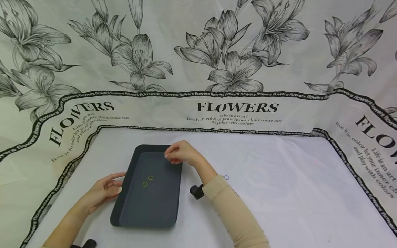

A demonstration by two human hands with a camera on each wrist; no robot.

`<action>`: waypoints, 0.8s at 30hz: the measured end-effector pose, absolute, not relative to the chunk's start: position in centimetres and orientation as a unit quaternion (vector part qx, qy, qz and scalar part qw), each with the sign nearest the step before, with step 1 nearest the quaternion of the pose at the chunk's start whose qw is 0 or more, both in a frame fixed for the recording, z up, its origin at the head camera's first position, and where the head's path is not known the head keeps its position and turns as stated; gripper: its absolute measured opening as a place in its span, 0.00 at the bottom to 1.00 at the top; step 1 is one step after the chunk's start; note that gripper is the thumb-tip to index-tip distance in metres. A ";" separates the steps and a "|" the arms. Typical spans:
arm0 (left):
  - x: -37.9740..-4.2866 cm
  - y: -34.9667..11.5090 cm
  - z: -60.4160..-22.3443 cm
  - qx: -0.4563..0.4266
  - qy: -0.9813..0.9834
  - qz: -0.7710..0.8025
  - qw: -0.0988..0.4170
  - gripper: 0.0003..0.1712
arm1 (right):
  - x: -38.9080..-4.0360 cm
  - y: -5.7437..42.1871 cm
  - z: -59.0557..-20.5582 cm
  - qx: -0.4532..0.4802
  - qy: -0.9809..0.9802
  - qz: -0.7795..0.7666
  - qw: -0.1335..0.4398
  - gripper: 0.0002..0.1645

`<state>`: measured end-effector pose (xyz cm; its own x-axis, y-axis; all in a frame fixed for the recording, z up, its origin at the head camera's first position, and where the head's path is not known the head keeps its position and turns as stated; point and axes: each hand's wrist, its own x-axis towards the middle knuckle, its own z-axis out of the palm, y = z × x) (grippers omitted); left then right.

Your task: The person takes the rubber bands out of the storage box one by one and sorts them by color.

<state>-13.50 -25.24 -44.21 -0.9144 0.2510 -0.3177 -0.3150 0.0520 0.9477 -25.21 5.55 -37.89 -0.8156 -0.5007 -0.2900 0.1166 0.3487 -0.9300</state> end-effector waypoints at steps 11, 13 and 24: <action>-13.6 -25.3 -44.5 -0.013 0.696 0.689 0.202 0.36 | -24.9 3.4 -38.6 -0.128 0.769 -0.557 0.285 0.13; -13.6 -25.2 -44.6 -0.013 0.697 0.688 0.201 0.36 | -24.9 3.0 -38.7 -0.132 0.768 -0.558 0.285 0.14; -13.5 -25.2 -44.8 -0.018 0.706 0.679 0.201 0.37 | -24.1 1.5 -39.7 -0.142 0.767 -0.556 0.288 0.11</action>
